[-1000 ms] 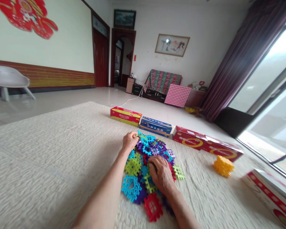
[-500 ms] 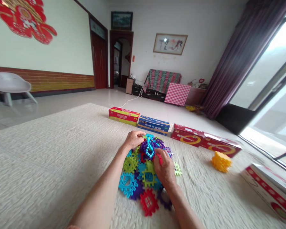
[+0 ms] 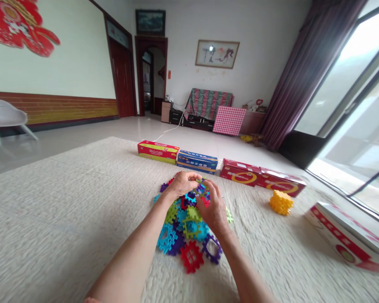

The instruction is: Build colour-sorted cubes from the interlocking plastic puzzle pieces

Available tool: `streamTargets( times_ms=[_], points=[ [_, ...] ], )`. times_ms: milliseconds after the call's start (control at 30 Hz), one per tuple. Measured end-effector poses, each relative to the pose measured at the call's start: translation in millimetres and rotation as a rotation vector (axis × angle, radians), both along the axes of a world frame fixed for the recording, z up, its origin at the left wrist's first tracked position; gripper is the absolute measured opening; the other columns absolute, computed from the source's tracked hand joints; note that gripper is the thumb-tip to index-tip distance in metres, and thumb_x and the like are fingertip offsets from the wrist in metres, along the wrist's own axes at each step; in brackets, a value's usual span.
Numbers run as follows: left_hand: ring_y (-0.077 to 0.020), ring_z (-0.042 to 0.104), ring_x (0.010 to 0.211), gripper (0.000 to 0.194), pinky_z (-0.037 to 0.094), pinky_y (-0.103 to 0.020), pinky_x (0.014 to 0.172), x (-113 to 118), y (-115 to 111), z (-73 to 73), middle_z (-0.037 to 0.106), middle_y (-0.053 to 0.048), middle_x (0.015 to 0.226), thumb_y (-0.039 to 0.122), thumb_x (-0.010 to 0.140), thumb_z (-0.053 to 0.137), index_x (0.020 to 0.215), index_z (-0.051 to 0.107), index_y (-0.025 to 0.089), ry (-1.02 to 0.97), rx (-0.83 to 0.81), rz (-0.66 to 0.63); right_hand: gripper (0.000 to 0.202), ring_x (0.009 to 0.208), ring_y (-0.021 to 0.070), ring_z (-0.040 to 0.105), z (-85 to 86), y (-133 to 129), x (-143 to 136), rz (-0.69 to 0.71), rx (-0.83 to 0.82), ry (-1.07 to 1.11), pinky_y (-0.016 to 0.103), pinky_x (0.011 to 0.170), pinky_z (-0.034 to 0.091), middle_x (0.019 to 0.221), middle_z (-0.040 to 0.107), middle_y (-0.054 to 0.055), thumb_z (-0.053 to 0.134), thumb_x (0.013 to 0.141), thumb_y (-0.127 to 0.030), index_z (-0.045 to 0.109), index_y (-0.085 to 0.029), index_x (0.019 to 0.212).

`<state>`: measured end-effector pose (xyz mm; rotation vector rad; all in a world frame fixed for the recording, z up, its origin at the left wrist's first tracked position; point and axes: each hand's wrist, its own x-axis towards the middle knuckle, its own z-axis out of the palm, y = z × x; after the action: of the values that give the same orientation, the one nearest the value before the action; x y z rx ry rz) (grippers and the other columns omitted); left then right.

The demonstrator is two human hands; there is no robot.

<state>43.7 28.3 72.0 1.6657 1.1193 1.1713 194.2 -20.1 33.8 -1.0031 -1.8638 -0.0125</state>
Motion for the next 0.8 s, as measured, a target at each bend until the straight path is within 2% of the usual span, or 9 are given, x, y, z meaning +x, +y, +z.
streamTargets(
  times_ms=[100, 167, 300, 400, 467, 567, 667, 733, 800],
  points=[
    [-0.0133, 0.066, 0.071, 0.038, 0.052, -0.024, 0.069, 3, -8, -2.1, 0.073, -0.003, 0.080, 0.022, 0.071, 0.062, 0.109, 0.068, 0.015, -0.049, -0.062, -0.060, 0.041, 0.117, 0.0251, 0.053, 4.1, -6, 3, -0.013, -0.023, -0.040, 0.043, 0.096, 0.047, 0.125, 0.052, 0.012, 0.054, 0.082, -0.021, 0.049, -0.021, 0.123],
    [-0.0140, 0.066, 0.074, 0.041, 0.052, -0.024, 0.070, -4, -16, -1.5, 0.072, -0.004, 0.084, 0.026, 0.073, 0.062, 0.113, 0.065, 0.015, -0.010, -0.045, -0.014, 0.039, 0.115, 0.0249, 0.054, 6.8, -11, 12, -0.041, -0.033, -0.070, 0.043, 0.096, 0.047, 0.124, 0.054, 0.012, 0.054, 0.082, -0.023, 0.051, -0.021, 0.121],
    [-0.0191, 0.065, 0.092, 0.044, 0.050, -0.028, 0.085, -37, -35, -1.9, 0.070, -0.006, 0.104, 0.030, 0.071, 0.063, 0.114, 0.065, 0.019, 0.348, 0.064, 0.192, 0.036, 0.109, 0.0257, 0.057, 6.4, -17, 50, -0.169, -0.060, -0.091, 0.045, 0.093, 0.047, 0.122, 0.055, 0.013, 0.052, 0.082, -0.027, 0.054, -0.020, 0.118],
    [-0.0229, 0.058, 0.113, 0.051, 0.042, -0.030, 0.099, -63, -50, -10.0, 0.062, -0.006, 0.122, 0.030, 0.067, 0.066, 0.118, 0.063, 0.022, 0.581, 0.099, 0.132, 0.040, 0.107, 0.0295, 0.057, 1.9, -21, 80, -0.304, -0.097, -0.102, 0.052, 0.091, 0.047, 0.119, 0.056, 0.016, 0.054, 0.078, -0.029, 0.055, -0.016, 0.115],
    [-0.0241, 0.053, 0.120, 0.063, 0.041, -0.029, 0.101, -74, -57, -18.8, 0.058, -0.006, 0.129, 0.032, 0.062, 0.071, 0.123, 0.059, 0.023, 0.656, 0.063, 0.060, 0.044, 0.111, 0.0314, 0.055, 0.4, -27, 86, -0.331, -0.101, -0.099, 0.054, 0.092, 0.046, 0.126, 0.052, 0.018, 0.057, 0.075, -0.031, 0.055, -0.015, 0.116],
    [-0.0257, 0.051, 0.122, 0.077, 0.042, -0.028, 0.100, -80, -63, -32.4, 0.053, -0.008, 0.134, 0.031, 0.054, 0.077, 0.127, 0.056, 0.023, 0.718, 0.022, 0.044, 0.038, 0.106, 0.0258, 0.059, 1.1, -45, 68, -0.181, -0.145, -0.118, 0.046, 0.090, 0.049, 0.121, 0.057, 0.013, 0.052, 0.078, -0.027, 0.056, -0.019, 0.115],
    [-0.0256, 0.049, 0.125, 0.074, 0.041, -0.028, 0.102, -77, -65, -43.2, 0.050, -0.008, 0.136, 0.028, 0.056, 0.075, 0.127, 0.055, 0.022, 0.755, 0.016, 0.071, 0.033, 0.098, 0.0217, 0.063, -0.4, -65, 34, -0.026, -0.216, -0.173, 0.038, 0.085, 0.051, 0.113, 0.063, 0.010, 0.050, 0.080, -0.020, 0.059, -0.020, 0.111],
    [-0.0251, 0.046, 0.128, 0.066, 0.038, -0.029, 0.105, -73, -67, -49.3, 0.047, -0.009, 0.138, 0.027, 0.061, 0.071, 0.125, 0.056, 0.021, 0.759, 0.027, 0.083, 0.036, 0.099, 0.0220, 0.062, -4.1, -75, 14, -0.003, -0.252, -0.215, 0.036, 0.086, 0.051, 0.113, 0.063, 0.011, 0.051, 0.077, -0.016, 0.059, -0.018, 0.112],
    [-0.0247, 0.043, 0.130, 0.058, 0.035, -0.030, 0.107, -70, -70, -55.0, 0.044, -0.009, 0.140, 0.026, 0.065, 0.069, 0.121, 0.058, 0.020, 0.749, 0.043, 0.100, 0.039, 0.102, 0.0230, 0.062, -7.9, -80, 0, -0.045, -0.290, -0.235, 0.035, 0.086, 0.050, 0.116, 0.062, 0.012, 0.053, 0.076, -0.014, 0.058, -0.018, 0.114]
  ],
)
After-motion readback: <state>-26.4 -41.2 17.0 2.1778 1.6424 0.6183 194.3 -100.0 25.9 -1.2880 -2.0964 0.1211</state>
